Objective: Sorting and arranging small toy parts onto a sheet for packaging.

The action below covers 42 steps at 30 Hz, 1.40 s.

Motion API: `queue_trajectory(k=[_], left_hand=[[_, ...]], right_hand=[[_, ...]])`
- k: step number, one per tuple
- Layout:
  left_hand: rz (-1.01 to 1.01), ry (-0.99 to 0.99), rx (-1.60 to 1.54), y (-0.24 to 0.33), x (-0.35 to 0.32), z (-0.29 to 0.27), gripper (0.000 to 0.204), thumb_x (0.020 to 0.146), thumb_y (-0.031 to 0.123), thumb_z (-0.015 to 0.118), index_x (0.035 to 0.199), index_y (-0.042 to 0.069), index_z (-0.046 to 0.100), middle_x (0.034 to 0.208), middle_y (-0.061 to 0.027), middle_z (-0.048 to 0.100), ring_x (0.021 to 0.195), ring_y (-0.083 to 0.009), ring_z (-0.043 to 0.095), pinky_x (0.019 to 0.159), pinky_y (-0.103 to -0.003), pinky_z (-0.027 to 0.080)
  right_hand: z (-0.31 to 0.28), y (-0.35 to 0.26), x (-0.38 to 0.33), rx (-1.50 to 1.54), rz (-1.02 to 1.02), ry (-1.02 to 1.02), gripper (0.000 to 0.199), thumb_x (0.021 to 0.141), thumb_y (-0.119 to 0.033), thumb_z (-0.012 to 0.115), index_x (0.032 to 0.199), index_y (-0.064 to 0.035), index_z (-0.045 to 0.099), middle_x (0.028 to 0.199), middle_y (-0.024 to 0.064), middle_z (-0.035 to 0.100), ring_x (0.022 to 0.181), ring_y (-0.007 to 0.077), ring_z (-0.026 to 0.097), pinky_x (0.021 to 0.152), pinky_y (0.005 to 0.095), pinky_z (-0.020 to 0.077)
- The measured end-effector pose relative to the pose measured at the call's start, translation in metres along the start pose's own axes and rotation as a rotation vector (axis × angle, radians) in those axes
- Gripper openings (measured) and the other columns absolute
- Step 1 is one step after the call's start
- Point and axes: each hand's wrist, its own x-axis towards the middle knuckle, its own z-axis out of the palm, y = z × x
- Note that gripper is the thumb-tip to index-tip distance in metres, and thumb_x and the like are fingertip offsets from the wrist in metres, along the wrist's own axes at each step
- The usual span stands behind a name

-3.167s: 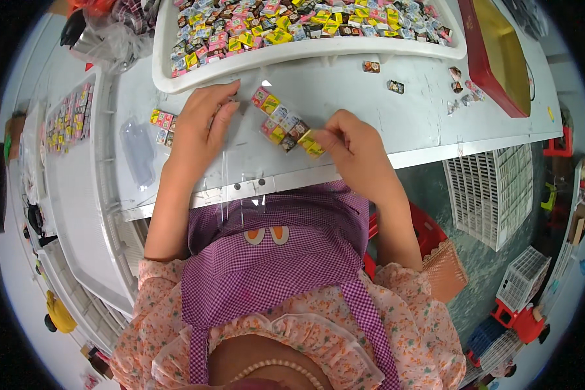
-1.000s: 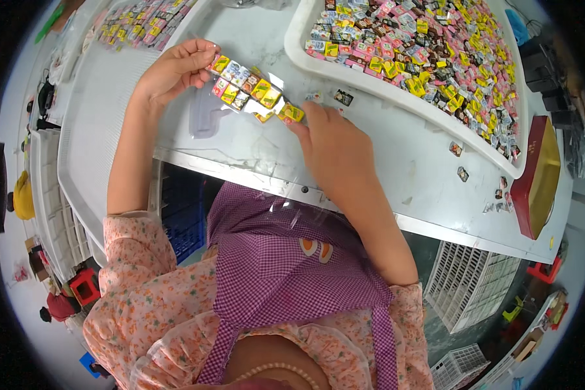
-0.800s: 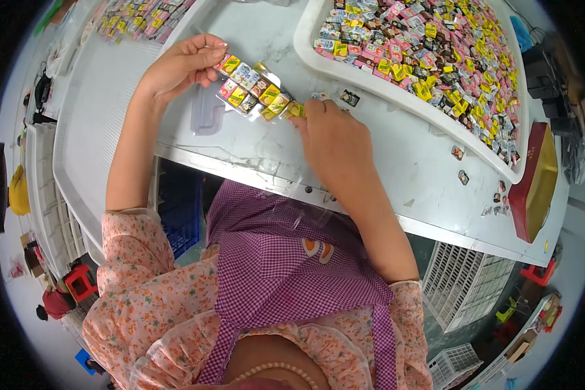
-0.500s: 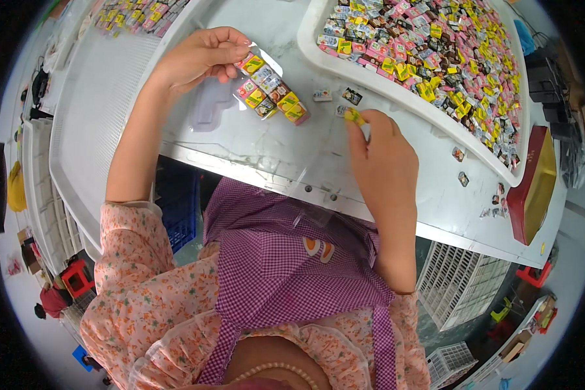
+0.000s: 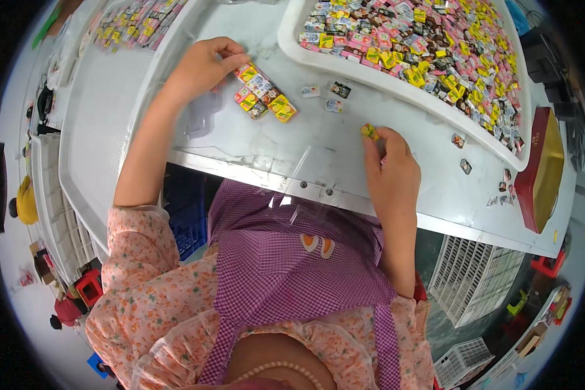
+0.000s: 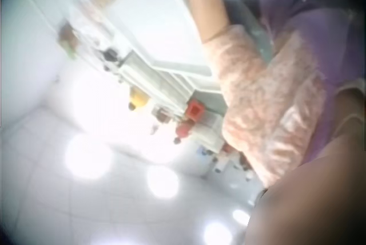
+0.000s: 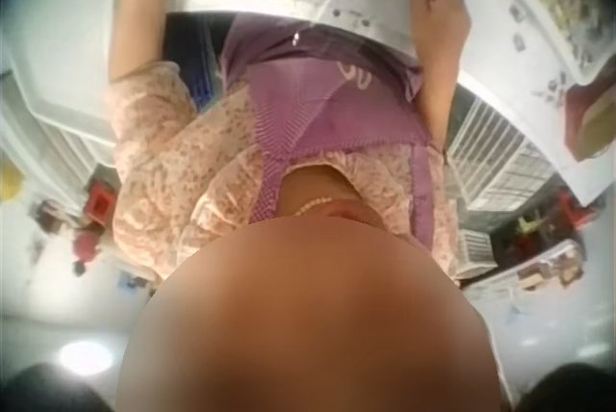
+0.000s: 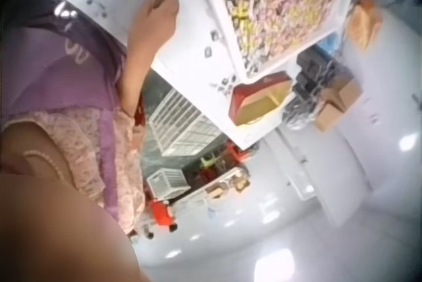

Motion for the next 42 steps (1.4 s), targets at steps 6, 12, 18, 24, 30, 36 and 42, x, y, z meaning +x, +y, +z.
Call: queue_trajectory(k=[6, 12, 18, 24, 30, 36, 42], left_hand=[[0.252, 0.336, 0.22, -0.004, -0.022, -0.006, 0.028, 0.083, 0.026, 0.068, 0.1, 0.004, 0.067, 0.078, -0.0118, 0.065, 0.065, -0.0223, 0.06, 0.063, -0.034, 0.048], [0.591, -0.315, 0.082, 0.041, -0.107, 0.035, 0.041, 0.078, 0.027, 0.073, 0.114, 0.009, 0.063, 0.109, -0.012, 0.061, 0.095, -0.0228, 0.058, 0.083, -0.035, 0.046], [0.913, -0.276, 0.36, 0.034, -0.12, 0.081, 0.049, 0.076, 0.028, 0.072, 0.119, 0.009, 0.06, 0.129, -0.014, 0.051, 0.116, -0.0314, 0.048, 0.1, -0.043, 0.038], [0.784, -0.157, 0.304, 0.052, -0.106, 0.113, 0.042, 0.081, 0.018, 0.067, 0.119, 0.005, 0.058, 0.13, -0.0152, 0.051, 0.114, -0.0335, 0.051, 0.095, -0.038, 0.044], [0.629, -0.176, 0.094, 0.072, -0.098, 0.122, 0.038, 0.082, 0.013, 0.064, 0.117, 0.004, 0.058, 0.121, -0.0159, 0.055, 0.103, -0.0334, 0.055, 0.087, -0.037, 0.047], [0.875, 0.007, 0.287, 0.07, -0.084, 0.109, 0.034, 0.076, 0.01, 0.065, 0.11, 0.009, 0.062, 0.115, -0.0117, 0.057, 0.107, -0.0288, 0.051, 0.087, -0.04, 0.041], [0.868, -0.048, 0.325, 0.055, -0.071, 0.113, 0.031, 0.07, 0.0, 0.065, 0.099, 0.008, 0.064, 0.118, -0.0086, 0.056, 0.111, -0.0309, 0.047, 0.097, -0.043, 0.037]], right_hand=[[-0.004, 0.002, -0.005, -0.068, -0.02, 0.08, 0.023, 0.089, -0.016, 0.063, 0.105, 0.0, 0.061, 0.076, 0.0111, 0.062, 0.061, 0.0184, 0.055, 0.059, 0.03, 0.0452], [-0.006, 0.021, -0.004, -0.362, -0.122, 0.216, 0.016, 0.087, -0.019, 0.065, 0.099, -0.0093, 0.062, 0.08, 0.0078, 0.063, 0.063, 0.0248, 0.062, 0.053, 0.0352, 0.0486], [-0.011, 0.021, -0.006, -0.207, -0.02, 0.187, 0.02, 0.088, -0.017, 0.064, 0.104, -0.0059, 0.063, 0.083, 0.0105, 0.063, 0.064, 0.0211, 0.06, 0.059, 0.0315, 0.0474], [-0.031, 0.003, -0.021, -0.006, 0.098, 0.149, 0.019, 0.085, -0.01, 0.066, 0.102, -0.0036, 0.063, 0.075, 0.0085, 0.059, 0.059, 0.0161, 0.051, 0.056, 0.0283, 0.0435], [-0.026, -0.006, -0.03, 0.011, -0.017, 0.108, 0.019, 0.083, -0.012, 0.068, 0.099, -0.0035, 0.062, 0.078, 0.0105, 0.06, 0.06, 0.0197, 0.055, 0.056, 0.0306, 0.0455], [-0.031, 0.0, -0.018, -0.047, 0.002, 0.134, 0.019, 0.083, -0.013, 0.068, 0.099, -0.0042, 0.062, 0.08, 0.0108, 0.061, 0.06, 0.0219, 0.056, 0.055, 0.0328, 0.0459], [-0.029, 0.003, -0.014, -0.117, -0.042, 0.155, 0.021, 0.084, -0.014, 0.068, 0.101, -0.0043, 0.061, 0.079, 0.0111, 0.06, 0.06, 0.0232, 0.057, 0.055, 0.0331, 0.0462]])
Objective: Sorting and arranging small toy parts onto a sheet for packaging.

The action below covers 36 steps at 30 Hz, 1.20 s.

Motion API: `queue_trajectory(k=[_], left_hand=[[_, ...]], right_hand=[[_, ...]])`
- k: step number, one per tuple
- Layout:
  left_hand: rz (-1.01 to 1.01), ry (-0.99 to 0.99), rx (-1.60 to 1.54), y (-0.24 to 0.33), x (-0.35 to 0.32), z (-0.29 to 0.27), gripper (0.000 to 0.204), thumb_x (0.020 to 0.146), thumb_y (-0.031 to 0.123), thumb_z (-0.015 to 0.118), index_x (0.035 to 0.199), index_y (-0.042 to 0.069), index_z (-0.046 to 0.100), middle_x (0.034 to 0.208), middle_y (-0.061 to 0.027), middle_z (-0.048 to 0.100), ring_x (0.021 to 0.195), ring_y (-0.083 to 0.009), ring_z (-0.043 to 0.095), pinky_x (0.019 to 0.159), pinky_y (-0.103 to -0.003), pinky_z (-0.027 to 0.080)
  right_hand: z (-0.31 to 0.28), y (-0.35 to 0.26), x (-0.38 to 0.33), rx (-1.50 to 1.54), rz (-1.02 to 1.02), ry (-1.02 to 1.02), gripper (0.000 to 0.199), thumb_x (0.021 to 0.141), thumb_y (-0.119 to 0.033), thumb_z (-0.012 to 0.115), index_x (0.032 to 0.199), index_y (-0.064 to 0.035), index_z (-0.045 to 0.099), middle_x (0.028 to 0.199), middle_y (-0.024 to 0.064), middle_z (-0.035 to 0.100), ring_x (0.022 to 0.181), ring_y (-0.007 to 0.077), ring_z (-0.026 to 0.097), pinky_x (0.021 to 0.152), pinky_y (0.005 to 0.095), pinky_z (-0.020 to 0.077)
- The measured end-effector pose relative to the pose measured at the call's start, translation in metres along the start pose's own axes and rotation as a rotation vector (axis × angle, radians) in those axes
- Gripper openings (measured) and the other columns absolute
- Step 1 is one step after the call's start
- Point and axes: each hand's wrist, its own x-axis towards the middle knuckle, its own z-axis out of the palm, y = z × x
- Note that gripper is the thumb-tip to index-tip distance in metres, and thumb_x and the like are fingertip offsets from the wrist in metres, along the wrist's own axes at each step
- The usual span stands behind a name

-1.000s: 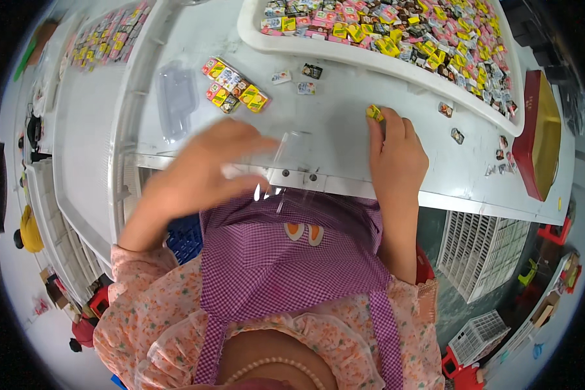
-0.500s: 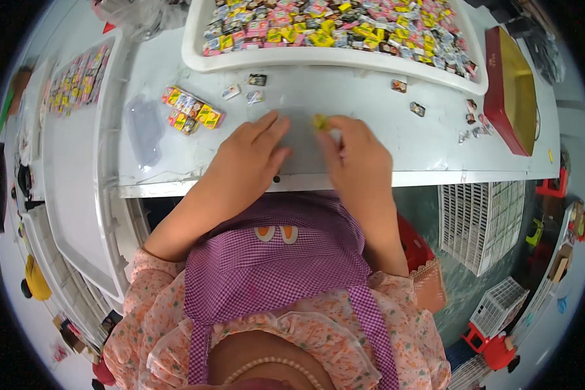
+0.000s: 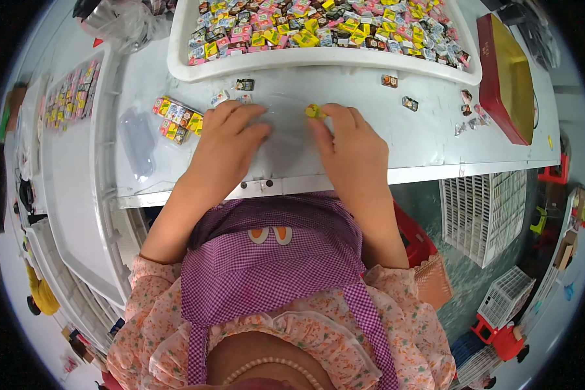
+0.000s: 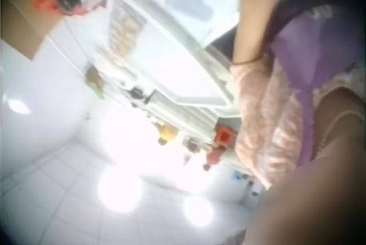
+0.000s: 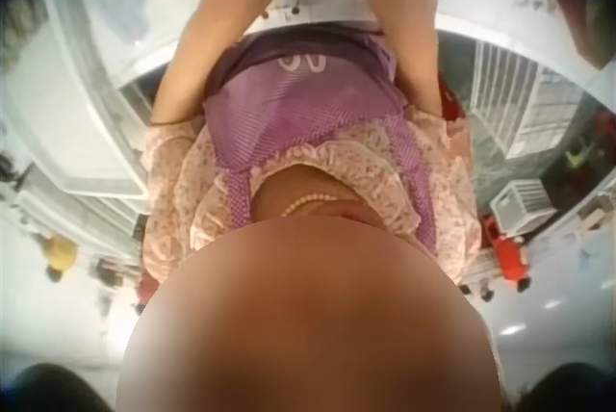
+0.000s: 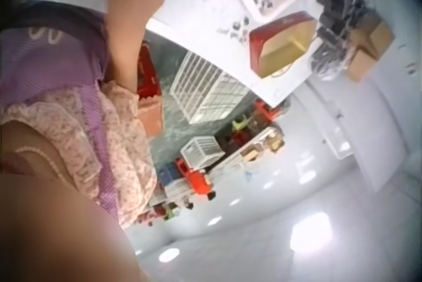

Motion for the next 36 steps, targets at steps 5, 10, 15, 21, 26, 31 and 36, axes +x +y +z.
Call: queue_trajectory(k=[5, 10, 15, 21, 26, 31, 36], left_hand=[[0.146, 0.001, -0.033, -0.002, 0.009, -0.002, 0.025, 0.065, 0.0, 0.059, 0.09, 0.004, 0.062, 0.115, -0.0112, 0.056, 0.107, -0.0303, 0.049, 0.089, -0.04, 0.042], [0.137, -0.036, -0.224, -0.003, 0.024, 0.011, 0.033, 0.063, -0.012, 0.056, 0.094, -0.001, 0.061, 0.119, -0.0146, 0.055, 0.116, -0.0345, 0.047, 0.094, -0.039, 0.045], [0.126, -0.131, -0.408, -0.004, 0.052, 0.018, 0.044, 0.067, -0.015, 0.051, 0.105, 0.004, 0.063, 0.128, -0.0105, 0.054, 0.122, -0.03, 0.048, 0.099, -0.035, 0.044], [0.178, -0.081, -0.509, -0.009, 0.061, 0.001, 0.041, 0.081, -0.01, 0.048, 0.116, 0.006, 0.061, 0.125, -0.0097, 0.058, 0.115, -0.0279, 0.055, 0.094, -0.036, 0.046], [-0.082, -0.09, -0.428, 0.007, 0.023, -0.019, 0.039, 0.079, 0.004, 0.062, 0.118, 0.007, 0.059, 0.118, -0.0143, 0.058, 0.112, -0.0333, 0.052, 0.093, -0.039, 0.044], [-0.152, -0.069, -0.241, 0.023, -0.001, -0.004, 0.052, 0.076, 0.013, 0.069, 0.123, -0.001, 0.053, 0.111, -0.0162, 0.054, 0.103, -0.0343, 0.051, 0.09, -0.039, 0.044], [-0.147, -0.054, -0.245, 0.019, 0.0, 0.001, 0.048, 0.075, 0.01, 0.069, 0.119, -0.002, 0.055, 0.106, -0.0147, 0.054, 0.101, -0.0326, 0.051, 0.088, -0.039, 0.044]], right_hand=[[-0.007, 0.011, -0.004, 0.035, 0.022, 0.061, 0.02, 0.084, -0.012, 0.067, 0.101, -0.0036, 0.061, 0.08, 0.0103, 0.061, 0.058, 0.0209, 0.054, 0.055, 0.0313, 0.0451], [-0.008, 0.002, -0.026, 0.293, 0.143, -0.199, 0.02, 0.086, -0.009, 0.065, 0.104, -0.0003, 0.06, 0.08, 0.0088, 0.062, 0.056, 0.0129, 0.046, 0.053, 0.0254, 0.0401], [-0.01, -0.007, -0.042, 0.321, 0.151, -0.241, 0.02, 0.087, -0.01, 0.064, 0.103, 0.0001, 0.06, 0.081, 0.0099, 0.062, 0.058, 0.0146, 0.05, 0.055, 0.0266, 0.0419], [-0.012, 0.001, -0.046, 0.28, 0.045, -0.268, 0.02, 0.087, -0.012, 0.065, 0.102, -0.0011, 0.06, 0.087, 0.0122, 0.064, 0.065, 0.0207, 0.058, 0.06, 0.0299, 0.0465], [-0.012, 0.003, -0.039, 0.243, 0.038, -0.164, 0.02, 0.085, -0.01, 0.066, 0.103, -0.002, 0.059, 0.085, 0.0109, 0.063, 0.066, 0.0203, 0.061, 0.056, 0.0303, 0.0459], [0.002, 0.004, -0.011, 0.074, -0.073, 0.031, 0.018, 0.083, -0.009, 0.067, 0.099, -0.0045, 0.06, 0.082, 0.01, 0.063, 0.064, 0.0219, 0.061, 0.052, 0.0326, 0.0463], [0.017, 0.005, 0.003, -0.235, -0.053, -0.062, 0.018, 0.085, -0.018, 0.066, 0.095, -0.0044, 0.059, 0.081, 0.0113, 0.062, 0.068, 0.0311, 0.062, 0.056, 0.0385, 0.0494]])
